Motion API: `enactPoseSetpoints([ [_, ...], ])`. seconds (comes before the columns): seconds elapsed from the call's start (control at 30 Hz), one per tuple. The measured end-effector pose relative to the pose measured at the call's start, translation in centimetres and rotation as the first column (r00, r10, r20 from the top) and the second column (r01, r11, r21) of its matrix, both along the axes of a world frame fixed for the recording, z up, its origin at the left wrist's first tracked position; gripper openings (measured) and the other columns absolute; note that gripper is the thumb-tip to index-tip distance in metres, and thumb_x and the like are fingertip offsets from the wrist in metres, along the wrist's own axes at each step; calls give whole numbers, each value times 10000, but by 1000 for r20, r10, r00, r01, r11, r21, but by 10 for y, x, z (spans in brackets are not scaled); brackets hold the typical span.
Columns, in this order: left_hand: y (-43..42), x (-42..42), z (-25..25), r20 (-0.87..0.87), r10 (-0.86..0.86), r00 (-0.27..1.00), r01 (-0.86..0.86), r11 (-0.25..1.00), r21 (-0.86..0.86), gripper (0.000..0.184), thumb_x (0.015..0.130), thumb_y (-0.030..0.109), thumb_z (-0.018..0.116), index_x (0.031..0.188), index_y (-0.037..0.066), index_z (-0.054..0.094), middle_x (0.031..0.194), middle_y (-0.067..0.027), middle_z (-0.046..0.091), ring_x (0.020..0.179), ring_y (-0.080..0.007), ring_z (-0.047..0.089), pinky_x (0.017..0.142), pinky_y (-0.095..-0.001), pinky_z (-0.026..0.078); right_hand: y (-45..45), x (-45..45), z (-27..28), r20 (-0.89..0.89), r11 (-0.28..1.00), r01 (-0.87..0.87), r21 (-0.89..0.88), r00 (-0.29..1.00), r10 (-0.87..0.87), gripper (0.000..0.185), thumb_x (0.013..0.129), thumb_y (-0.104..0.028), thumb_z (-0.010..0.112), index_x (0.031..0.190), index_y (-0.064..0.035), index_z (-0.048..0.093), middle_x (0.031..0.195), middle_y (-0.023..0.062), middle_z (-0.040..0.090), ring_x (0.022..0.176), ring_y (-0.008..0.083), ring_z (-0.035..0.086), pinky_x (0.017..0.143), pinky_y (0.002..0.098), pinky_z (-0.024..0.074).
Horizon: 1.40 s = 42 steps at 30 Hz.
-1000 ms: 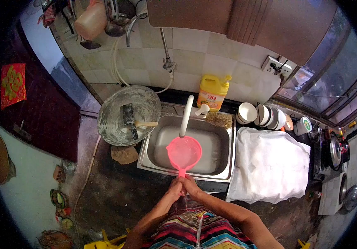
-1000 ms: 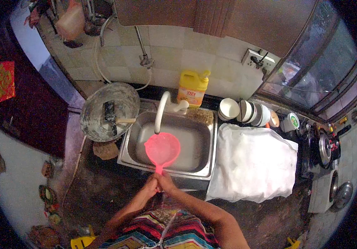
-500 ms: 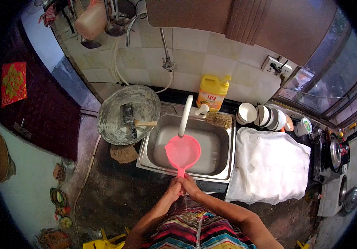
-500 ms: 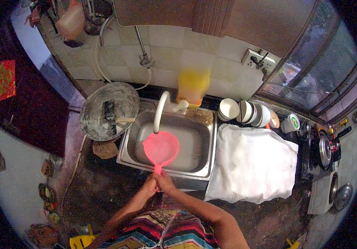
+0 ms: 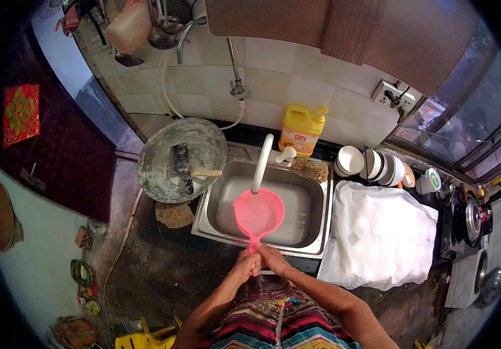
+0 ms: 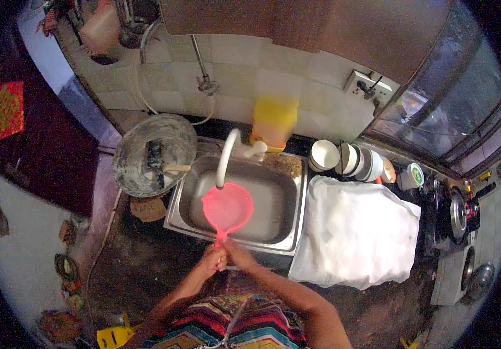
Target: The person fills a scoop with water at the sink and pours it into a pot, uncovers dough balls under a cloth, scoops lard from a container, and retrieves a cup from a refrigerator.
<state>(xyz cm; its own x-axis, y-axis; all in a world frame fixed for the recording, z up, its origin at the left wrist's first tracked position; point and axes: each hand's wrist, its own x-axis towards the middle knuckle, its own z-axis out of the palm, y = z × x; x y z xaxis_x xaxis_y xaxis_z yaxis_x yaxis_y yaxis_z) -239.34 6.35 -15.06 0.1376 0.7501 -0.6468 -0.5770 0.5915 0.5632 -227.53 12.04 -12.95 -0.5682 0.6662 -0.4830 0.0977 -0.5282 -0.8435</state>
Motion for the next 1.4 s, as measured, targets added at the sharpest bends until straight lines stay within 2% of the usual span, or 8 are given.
enactPoseSetpoints([
  [0.1,0,-7,4,85,-7,996,5,1000,29,165,786,93,526,673,104,407,482,14,374,341,-96,357,314,-255,290,26,40,-91,158,828,-70,556,987,-23,341,905,-303,461,849,9,586,714,82,594,572,171,574,542,295,489],
  [0.17,2,-8,11,99,7,995,-11,999,38,188,782,93,528,652,108,393,476,13,369,337,-93,349,313,-254,282,42,47,-39,91,966,213,145,970,-227,279,889,-232,476,827,17,585,677,82,581,567,155,568,530,283,489],
  [0.5,-2,-14,14,71,-9,997,6,999,41,171,759,63,509,647,111,388,459,6,356,322,-104,333,310,-270,276,147,30,-5,182,808,120,577,945,-270,361,845,-110,478,1202,-60,458,633,109,555,531,169,579,494,310,498],
  [0.7,-5,-12,37,121,23,992,-20,1000,-20,172,753,80,521,652,118,387,452,0,359,320,-112,329,312,-266,258,189,10,-20,388,763,-75,642,890,-239,616,759,-109,493,1348,-117,313,738,258,596,653,361,617,664,450,481],
  [0.8,-9,-13,32,119,6,993,-5,1000,-7,166,754,82,520,664,119,386,452,-1,360,321,-111,327,313,-262,251,206,7,-43,402,586,-170,792,868,-292,699,780,-56,476,1405,-184,193,653,134,595,514,209,594,517,362,506],
  [1.0,-13,-17,28,74,-27,997,25,999,36,151,772,82,516,715,120,382,458,-3,365,322,-108,322,315,-257,255,215,-1,-27,580,654,-291,698,766,-277,812,757,-64,506,1416,-256,74,668,184,605,563,301,609,616,428,496],
  [1.1,-11,-21,33,72,-50,996,48,998,28,156,796,94,506,717,123,375,474,4,364,328,-102,322,317,-254,266,218,-2,-17,649,673,-366,643,727,-223,879,724,-100,536,1405,-267,5,816,282,604,748,460,581,683,539,458],
  [1.4,-8,-31,34,113,-62,992,53,995,80,168,824,117,491,708,125,370,482,22,338,339,-91,330,327,-242,277,214,-9,-17,704,640,-408,651,638,-310,890,722,-96,527,1405,-303,-5,813,252,615,746,435,592,677,516,464],
])
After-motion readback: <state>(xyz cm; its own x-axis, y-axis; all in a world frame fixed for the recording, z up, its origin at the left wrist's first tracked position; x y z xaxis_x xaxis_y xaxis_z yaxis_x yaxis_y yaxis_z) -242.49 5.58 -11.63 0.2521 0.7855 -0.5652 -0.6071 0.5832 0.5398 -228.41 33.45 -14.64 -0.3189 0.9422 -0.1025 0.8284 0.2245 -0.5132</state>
